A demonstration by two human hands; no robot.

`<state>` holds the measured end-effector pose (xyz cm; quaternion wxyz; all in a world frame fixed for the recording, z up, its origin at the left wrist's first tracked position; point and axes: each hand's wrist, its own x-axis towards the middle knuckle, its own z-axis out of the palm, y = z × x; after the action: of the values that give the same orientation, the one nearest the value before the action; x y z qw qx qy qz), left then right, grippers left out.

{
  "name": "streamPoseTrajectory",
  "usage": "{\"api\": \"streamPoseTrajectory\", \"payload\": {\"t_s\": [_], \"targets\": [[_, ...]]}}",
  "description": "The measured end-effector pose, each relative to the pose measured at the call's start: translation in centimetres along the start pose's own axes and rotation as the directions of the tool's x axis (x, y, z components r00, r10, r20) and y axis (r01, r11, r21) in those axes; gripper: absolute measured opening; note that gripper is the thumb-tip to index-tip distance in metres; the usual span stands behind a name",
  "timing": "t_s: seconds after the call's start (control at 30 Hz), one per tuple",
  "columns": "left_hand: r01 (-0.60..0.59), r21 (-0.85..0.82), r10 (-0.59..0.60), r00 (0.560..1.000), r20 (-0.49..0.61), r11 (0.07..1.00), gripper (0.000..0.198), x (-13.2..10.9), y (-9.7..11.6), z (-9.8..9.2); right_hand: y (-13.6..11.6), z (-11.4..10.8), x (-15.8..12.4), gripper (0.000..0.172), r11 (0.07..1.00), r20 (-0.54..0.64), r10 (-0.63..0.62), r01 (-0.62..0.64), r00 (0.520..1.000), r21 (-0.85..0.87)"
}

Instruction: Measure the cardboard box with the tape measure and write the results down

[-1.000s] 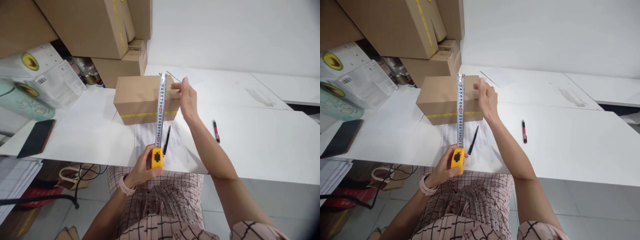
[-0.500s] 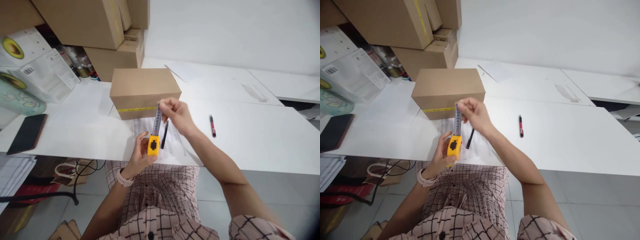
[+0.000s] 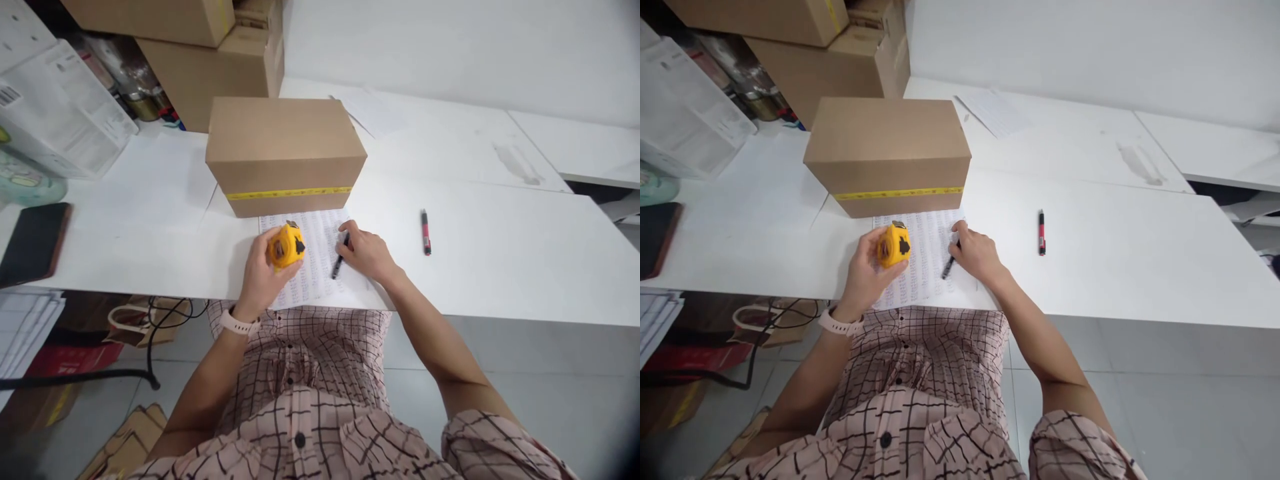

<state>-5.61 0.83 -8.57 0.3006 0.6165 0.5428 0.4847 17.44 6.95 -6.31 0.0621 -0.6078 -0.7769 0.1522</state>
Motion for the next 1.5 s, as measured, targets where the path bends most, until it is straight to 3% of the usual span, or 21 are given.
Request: {"api": "streamPoseTrajectory", "payload": {"t_s": [0.13,0.27,0.37,0.47,0.57,0.67,0.73,0.83,0.87,0.9,0.97,1.03,1.1,1.2,1.33,1.5], "targets": [[-0.085,0.498,0.066,0.996,0.055,0.863,0.057,2.4,-0.4,-0.8,0.6,-0.4,-0.9,0.030,0.993,0.030,0.003,0.000,1.000,-0.116],[-0.144,0.669,0.093,0.989,0.111,0.729,0.052,2.5,0.0,-0.7,2.2,-0.8,-1.8,0.032,0.995,0.019,0.002,0.000,1.000,-0.103],[-0.256,0.649,0.184,0.967,0.178,0.716,0.055,0.0,1.1,0.6,3.9,-1.2,-3.1,0.035,0.999,0.010,-0.050,0.050,0.999,0.019],[-0.446,0.504,0.257,0.879,0.401,0.740,0.058,-3.7,2.1,3.1,5.5,-1.6,-4.5,0.041,0.991,-0.007,-0.114,0.114,0.993,0.076],[-0.524,0.444,0.233,0.796,0.558,0.727,0.067,-6.2,2.5,5.7,6.9,-1.5,-5.4,0.046,0.990,-0.065,-0.132,0.128,0.989,-0.064],[-0.512,0.464,0.176,0.786,0.592,0.723,0.072,-6.7,2.4,7.1,8.0,-1.3,-6.0,0.036,0.981,-0.173,-0.104,0.072,0.979,-0.178],[-0.496,0.468,0.154,0.788,0.596,0.732,0.069,-6.4,2.4,7.4,8.1,-1.3,-6.4,0.022,0.991,-0.338,-0.031,-0.016,0.940,-0.136],[-0.481,0.474,0.138,0.794,0.592,0.737,0.065,-6.0,2.5,7.5,6.5,-1.4,-7.0,0.029,0.973,-0.561,0.208,-0.113,0.802,0.199],[-0.480,0.478,0.136,0.796,0.590,0.736,0.065,-5.9,2.5,7.5,5.7,-1.3,-7.1,0.034,0.932,-0.545,0.277,-0.082,0.791,0.353],[-0.480,0.480,0.137,0.797,0.588,0.734,0.064,-5.9,2.5,7.6,4.7,-1.2,-7.2,0.038,0.867,-0.482,0.307,-0.032,0.821,0.497],[-0.481,0.478,0.146,0.801,0.581,0.735,0.065,-5.9,2.4,7.7,2.9,-0.7,-6.9,0.041,0.704,-0.290,0.231,0.046,0.929,0.709],[-0.481,0.472,0.154,0.803,0.576,0.738,0.065,-6.0,2.4,7.7,1.7,0.1,-6.2,0.037,0.585,-0.121,0.121,0.028,0.985,0.811],[-0.479,0.471,0.154,0.804,0.575,0.741,0.064,-6.0,2.5,7.7,1.2,1.0,-5.5,0.032,0.535,-0.054,0.120,-0.019,0.991,0.844],[-0.479,0.480,0.147,0.803,0.577,0.735,0.062,-6.0,2.6,7.7,1.4,2.1,-4.9,0.036,0.516,-0.097,0.199,-0.020,0.975,0.856],[-0.487,0.478,0.159,0.802,0.575,0.731,0.061,-6.0,2.6,7.6,1.7,2.4,-5.0,0.028,0.551,-0.122,0.197,-0.006,0.973,0.835],[-0.476,0.470,0.169,0.814,0.556,0.744,0.060,-6.1,2.5,7.5,1.5,2.7,-5.1,0.047,0.596,-0.174,0.307,-0.047,0.936,0.801]]}}
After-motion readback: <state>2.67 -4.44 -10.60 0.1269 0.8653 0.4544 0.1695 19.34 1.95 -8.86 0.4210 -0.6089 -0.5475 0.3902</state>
